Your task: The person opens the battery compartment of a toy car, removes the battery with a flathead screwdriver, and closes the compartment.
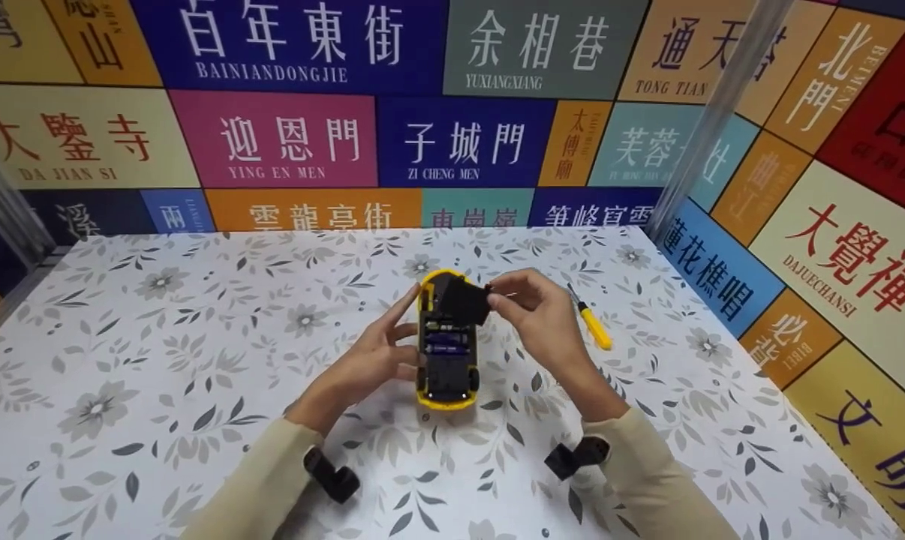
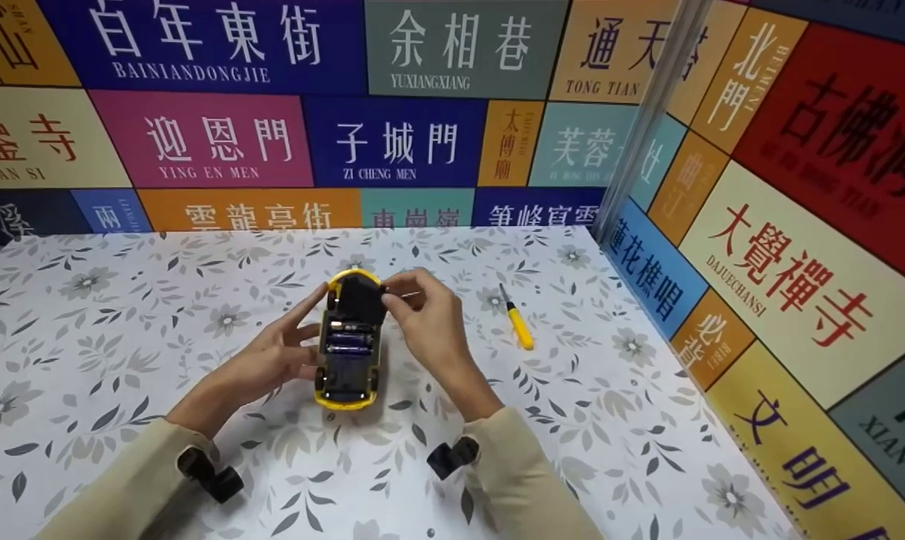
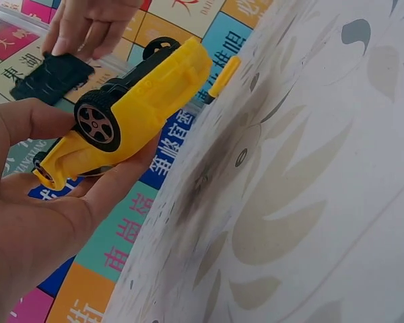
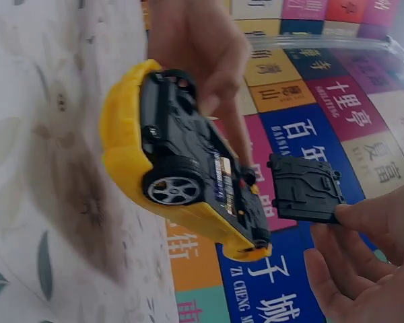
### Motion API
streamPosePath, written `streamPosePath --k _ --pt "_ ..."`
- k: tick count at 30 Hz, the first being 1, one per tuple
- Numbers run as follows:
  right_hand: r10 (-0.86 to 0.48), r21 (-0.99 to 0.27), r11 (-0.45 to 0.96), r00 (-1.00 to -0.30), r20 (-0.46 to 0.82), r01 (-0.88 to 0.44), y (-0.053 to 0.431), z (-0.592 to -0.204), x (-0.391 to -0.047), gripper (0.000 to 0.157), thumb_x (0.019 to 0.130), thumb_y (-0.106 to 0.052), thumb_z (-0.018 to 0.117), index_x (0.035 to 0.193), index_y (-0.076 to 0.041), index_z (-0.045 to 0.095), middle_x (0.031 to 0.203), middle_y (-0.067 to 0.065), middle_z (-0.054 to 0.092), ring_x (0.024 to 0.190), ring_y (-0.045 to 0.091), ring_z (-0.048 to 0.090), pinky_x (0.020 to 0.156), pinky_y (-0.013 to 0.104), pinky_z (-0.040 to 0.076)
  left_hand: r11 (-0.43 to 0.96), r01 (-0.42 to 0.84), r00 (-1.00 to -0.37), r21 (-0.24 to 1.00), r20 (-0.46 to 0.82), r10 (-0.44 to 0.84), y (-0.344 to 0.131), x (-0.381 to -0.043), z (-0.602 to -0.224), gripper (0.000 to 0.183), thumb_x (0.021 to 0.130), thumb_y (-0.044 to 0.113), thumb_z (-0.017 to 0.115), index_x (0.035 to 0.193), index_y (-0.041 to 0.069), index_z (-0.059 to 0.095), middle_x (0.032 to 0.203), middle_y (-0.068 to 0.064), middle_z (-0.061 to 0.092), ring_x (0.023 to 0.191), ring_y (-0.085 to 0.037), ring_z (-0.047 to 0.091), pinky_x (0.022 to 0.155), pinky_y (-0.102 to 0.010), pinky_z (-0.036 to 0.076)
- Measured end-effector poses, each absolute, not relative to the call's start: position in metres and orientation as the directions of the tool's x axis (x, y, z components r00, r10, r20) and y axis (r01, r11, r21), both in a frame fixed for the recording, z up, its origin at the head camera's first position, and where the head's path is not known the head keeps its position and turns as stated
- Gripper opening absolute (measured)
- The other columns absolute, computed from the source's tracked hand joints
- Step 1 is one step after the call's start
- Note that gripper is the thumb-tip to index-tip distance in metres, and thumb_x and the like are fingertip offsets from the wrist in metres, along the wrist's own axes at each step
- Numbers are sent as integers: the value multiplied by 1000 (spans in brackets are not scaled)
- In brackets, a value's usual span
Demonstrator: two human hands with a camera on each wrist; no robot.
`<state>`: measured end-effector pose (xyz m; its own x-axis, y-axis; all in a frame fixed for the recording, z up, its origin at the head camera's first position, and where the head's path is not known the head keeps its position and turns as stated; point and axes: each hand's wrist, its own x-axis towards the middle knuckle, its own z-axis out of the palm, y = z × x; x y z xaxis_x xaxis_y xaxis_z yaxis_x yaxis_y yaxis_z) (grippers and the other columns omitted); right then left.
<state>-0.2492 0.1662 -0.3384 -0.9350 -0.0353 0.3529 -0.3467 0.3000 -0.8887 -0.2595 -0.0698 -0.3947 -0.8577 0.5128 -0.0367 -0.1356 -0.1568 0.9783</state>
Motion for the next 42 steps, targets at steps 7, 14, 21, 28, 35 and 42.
streamPosePath --k 7,14,21,28,35,42 --pt "39 -934 263 -965 261 -242 190 -333 -274 23 93 -7 70 115 -3 67 104 5 70 82 6 70 75 24 61 -183 -135 -880 974 -33 474 -72 -260 -393 102 83 -14 51 160 39 12 152 -24 42 102 -28 69 86 -45 62" --pt "89 -966 231 -986 141 -117 212 -344 -300 28 95 -11 68 121 -1 64 97 -6 70 81 6 71 75 24 62 -185 -146 -895 972 -49 444 -74 -261 -395 103 82 -14 51 160 40 11 150 -24 45 99 -26 70 80 -41 63" --pt "102 -985 171 -995 8 9 230 -356 -317 31 97 -11 66 127 -3 60 93 -9 69 82 6 71 77 24 62 -201 -158 -906 967 -61 418 -74 -262 -395 102 82 -15 49 160 40 13 148 -23 46 99 -26 68 78 -41 63" --pt "124 -982 146 -987 -105 123 244 -366 -335 34 98 -11 64 130 -3 58 91 -9 67 81 5 69 77 20 61 -196 -170 -911 966 -78 405 -74 -264 -395 102 83 -14 50 159 42 14 149 -22 46 102 -28 67 78 -40 62" --pt "117 -976 88 -975 -189 200 243 -385 -345 43 96 -3 62 138 5 52 89 -4 66 75 7 69 77 22 62 -191 -165 -927 968 -86 366 -74 -266 -397 102 82 -15 51 159 42 16 147 -21 49 98 -26 67 72 -37 62" --pt "100 -953 52 -951 -292 298 244 -396 -353 48 96 2 59 142 7 47 84 2 65 68 9 68 71 22 62 -208 -177 -929 962 -94 358 -75 -267 -399 102 81 -16 51 159 41 17 145 -22 50 99 -26 68 72 -38 62"
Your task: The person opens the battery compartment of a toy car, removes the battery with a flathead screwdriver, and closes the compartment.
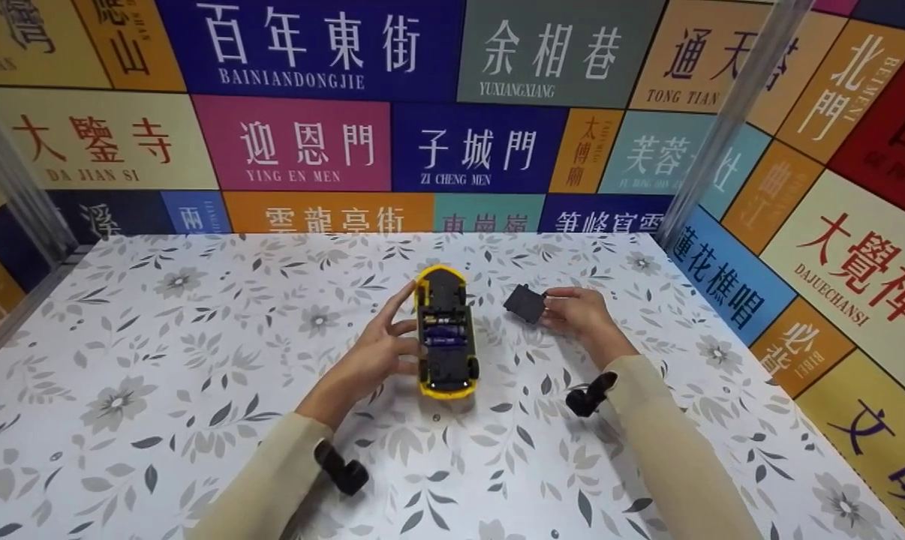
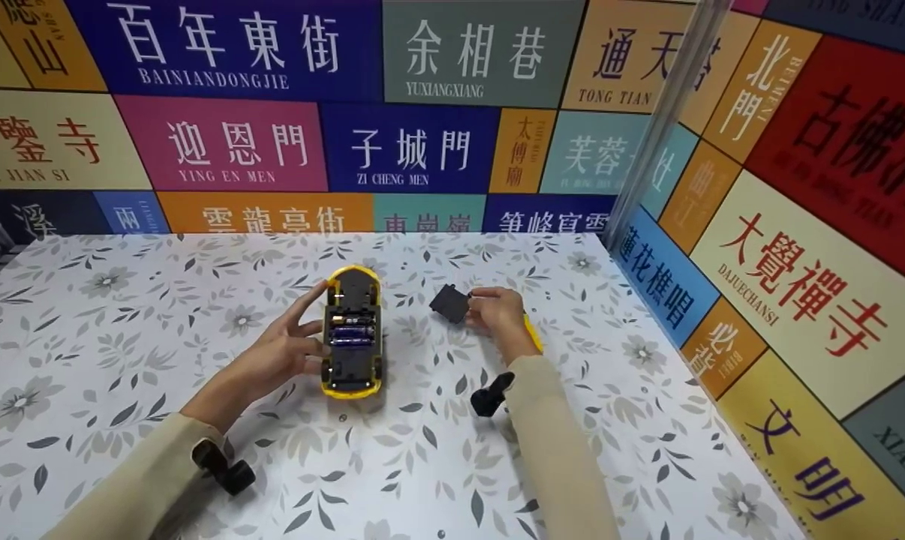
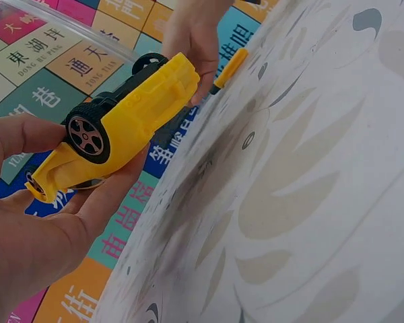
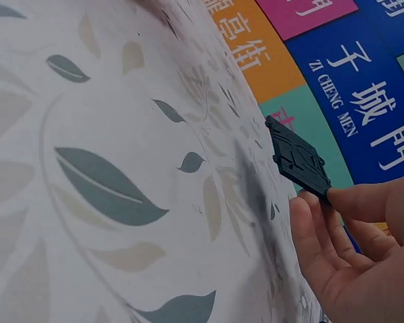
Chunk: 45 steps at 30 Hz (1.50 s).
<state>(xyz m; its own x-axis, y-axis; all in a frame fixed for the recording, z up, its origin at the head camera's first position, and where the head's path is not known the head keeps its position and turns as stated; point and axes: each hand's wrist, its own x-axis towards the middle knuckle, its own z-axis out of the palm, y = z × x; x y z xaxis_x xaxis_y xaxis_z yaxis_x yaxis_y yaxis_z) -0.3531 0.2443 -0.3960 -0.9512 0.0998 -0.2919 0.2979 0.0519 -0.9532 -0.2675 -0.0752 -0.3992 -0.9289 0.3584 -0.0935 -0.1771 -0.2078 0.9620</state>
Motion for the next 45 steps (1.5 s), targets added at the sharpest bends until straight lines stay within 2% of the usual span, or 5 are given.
streamPosePath --k 12,20,29,37,45 --pt "167 -916 168 -926 -337 364 252 -408 -355 42 95 6 53 138 9 51 126 16 51 75 9 63 73 19 61 -210 -180 -931 961 -97 353 -73 -267 -400 103 81 -15 55 159 41 17 141 -22 52 101 -25 67 73 -40 62" --pt "167 -918 217 -939 -301 333 250 -404 -347 39 93 6 55 132 9 56 102 9 57 67 8 63 69 18 60 -199 -186 -941 962 -117 316 -74 -266 -399 103 82 -15 55 159 42 17 146 -20 51 105 -27 67 73 -39 62" --pt "140 -894 310 -946 -293 323 248 -400 -346 47 92 -1 49 138 5 53 105 6 54 78 12 62 79 23 60 -196 -198 -940 960 -129 316 -75 -267 -398 104 81 -15 56 158 44 18 145 -18 53 99 -25 69 73 -40 62" --pt "101 -825 518 -974 -201 224 247 -391 -327 41 97 -13 54 136 0 58 119 11 60 85 18 58 77 27 54 -226 -183 -937 957 -100 335 -75 -265 -402 103 81 -15 55 158 42 17 145 -21 51 98 -26 69 74 -40 62" --pt "-13 -886 444 -988 -157 135 265 -373 -312 41 101 -12 54 139 4 53 144 24 52 114 24 62 92 27 59 -217 -187 -932 958 -104 346 -73 -267 -404 102 81 -15 53 159 40 18 143 -21 53 90 -23 68 75 -41 62"
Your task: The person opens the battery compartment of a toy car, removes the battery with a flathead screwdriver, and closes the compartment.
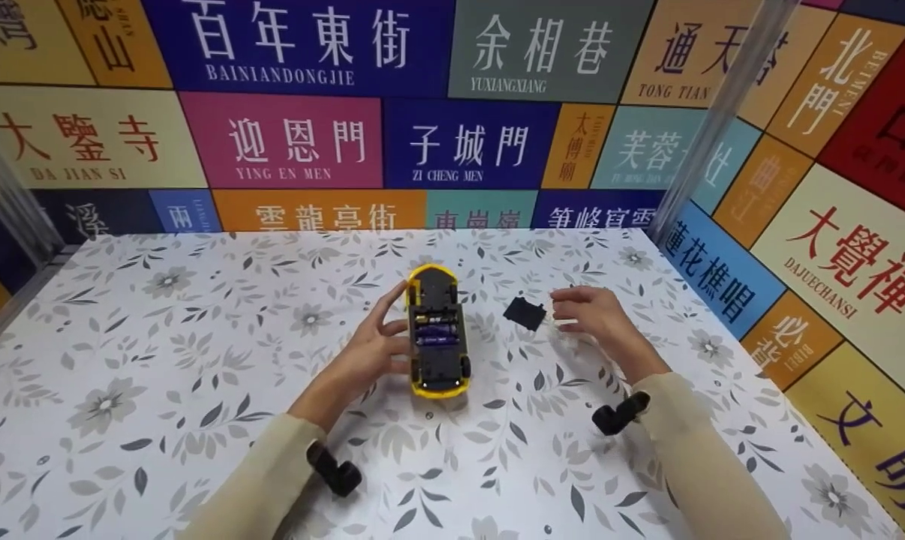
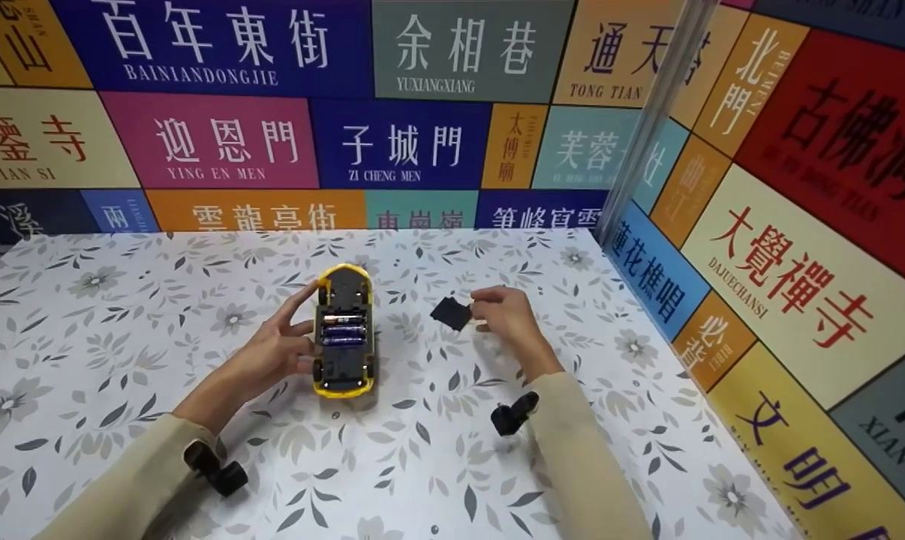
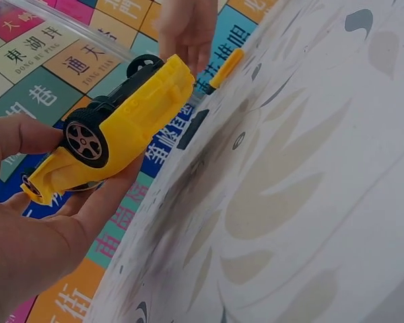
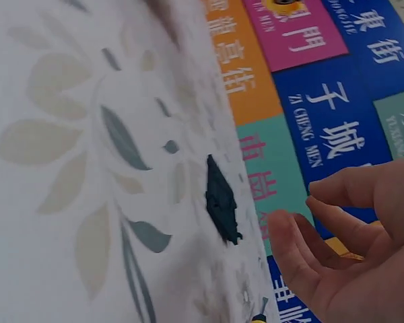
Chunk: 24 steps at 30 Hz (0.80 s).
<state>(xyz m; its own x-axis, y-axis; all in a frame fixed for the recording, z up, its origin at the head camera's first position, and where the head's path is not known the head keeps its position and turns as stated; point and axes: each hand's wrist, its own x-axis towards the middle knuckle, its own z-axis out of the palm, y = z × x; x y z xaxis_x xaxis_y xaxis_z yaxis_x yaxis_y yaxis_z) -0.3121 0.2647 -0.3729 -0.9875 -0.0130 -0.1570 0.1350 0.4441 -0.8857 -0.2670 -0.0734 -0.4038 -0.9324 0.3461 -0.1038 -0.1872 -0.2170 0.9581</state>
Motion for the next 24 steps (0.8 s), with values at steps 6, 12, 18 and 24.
streamPosePath --k 6,12,18,24 --pt "-20 -878 455 -984 -178 149 287 -356 -305 40 104 -21 53 140 -4 54 145 20 53 119 24 61 100 30 57 -211 -230 -930 950 -150 336 -73 -268 -407 102 79 -18 48 158 40 19 142 -20 54 92 -25 70 76 -41 62" --pt "11 -866 481 -988 -151 138 306 -356 -300 43 103 -26 57 140 -4 54 142 18 56 115 21 63 100 31 57 -238 -237 -931 942 -150 334 -74 -269 -409 104 77 -20 44 160 36 17 143 -24 52 93 -26 69 80 -43 61" --pt "58 -852 499 -987 -151 160 317 -369 -301 44 103 -26 56 141 -5 53 141 16 57 117 23 60 95 27 58 -239 -267 -931 934 -186 314 -73 -269 -414 104 75 -21 41 159 36 18 144 -25 51 97 -29 68 86 -47 60" --pt "139 -837 516 -982 -126 180 320 -378 -305 42 103 -20 55 141 -3 53 141 18 56 121 29 58 91 26 59 -192 -276 -922 942 -204 329 -72 -269 -419 101 77 -19 40 161 31 13 144 -28 50 90 -26 69 87 -44 59"
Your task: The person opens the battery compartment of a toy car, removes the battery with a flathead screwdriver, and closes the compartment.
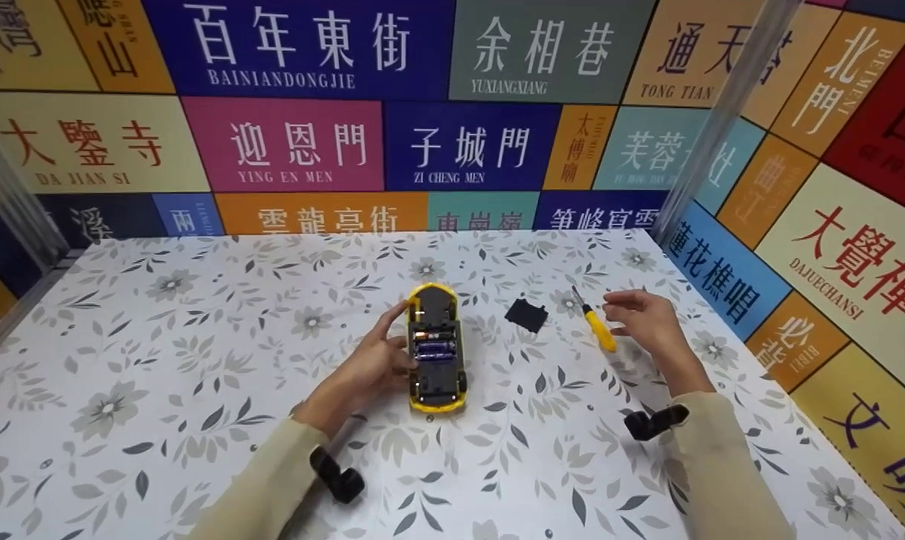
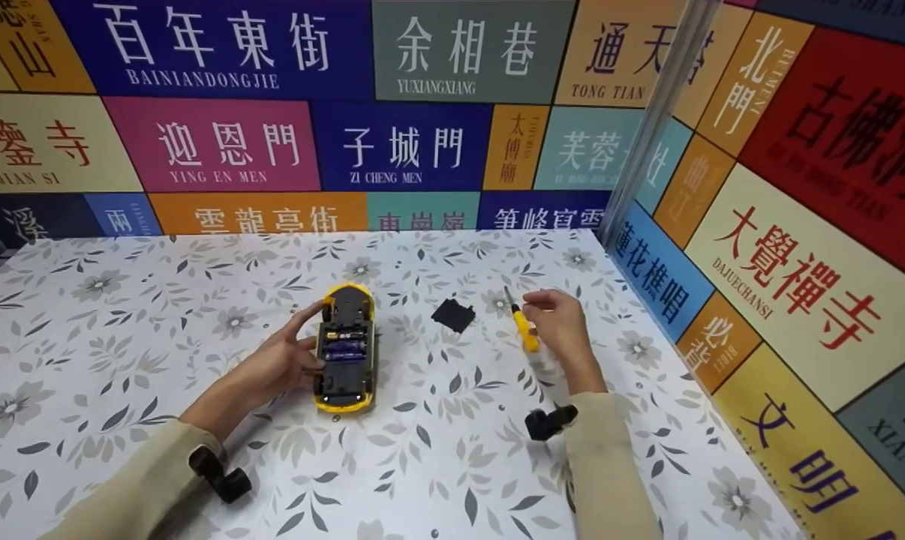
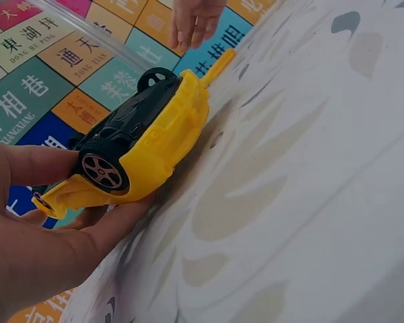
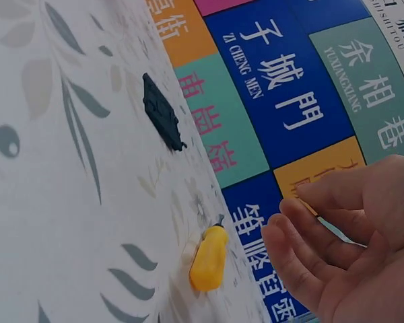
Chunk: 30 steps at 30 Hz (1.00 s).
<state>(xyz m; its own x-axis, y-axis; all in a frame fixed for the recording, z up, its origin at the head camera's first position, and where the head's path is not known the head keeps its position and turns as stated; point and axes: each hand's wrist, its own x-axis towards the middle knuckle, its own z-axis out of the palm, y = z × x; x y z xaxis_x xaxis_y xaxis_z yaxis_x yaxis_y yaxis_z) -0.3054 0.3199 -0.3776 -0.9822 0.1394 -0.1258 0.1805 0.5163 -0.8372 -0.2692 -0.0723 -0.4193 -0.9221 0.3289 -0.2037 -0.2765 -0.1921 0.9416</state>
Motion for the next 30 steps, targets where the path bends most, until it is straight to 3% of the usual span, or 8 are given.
streamPosePath --k 7,12,21,30 --pt "150 -822 515 -969 -195 245 323 -388 -309 45 103 -19 54 146 -4 48 147 19 50 131 33 52 110 42 50 -175 -291 -916 941 -222 335 -77 -268 -419 100 79 -18 41 161 29 10 149 -28 45 94 -28 68 91 -46 59" --pt "168 -806 505 -951 -260 310 329 -393 -312 50 102 -21 57 147 -5 45 148 20 47 128 32 52 113 44 47 -173 -308 -908 936 -235 347 -77 -268 -417 100 80 -19 41 161 29 8 147 -27 45 98 -27 66 90 -46 58" --pt "165 -721 598 -934 -317 350 336 -400 -314 59 99 -34 63 147 -5 45 148 20 47 120 28 54 103 39 51 -185 -321 -898 929 -236 372 -73 -268 -415 102 80 -22 40 161 31 7 150 -27 40 118 -38 61 102 -56 52" --pt "155 -669 650 -924 -349 361 335 -404 -315 69 93 -39 70 148 -7 44 145 18 49 108 29 52 80 26 47 -182 -316 -892 931 -227 390 -71 -268 -420 101 82 -21 42 161 32 6 147 -28 42 113 -34 63 103 -57 51"
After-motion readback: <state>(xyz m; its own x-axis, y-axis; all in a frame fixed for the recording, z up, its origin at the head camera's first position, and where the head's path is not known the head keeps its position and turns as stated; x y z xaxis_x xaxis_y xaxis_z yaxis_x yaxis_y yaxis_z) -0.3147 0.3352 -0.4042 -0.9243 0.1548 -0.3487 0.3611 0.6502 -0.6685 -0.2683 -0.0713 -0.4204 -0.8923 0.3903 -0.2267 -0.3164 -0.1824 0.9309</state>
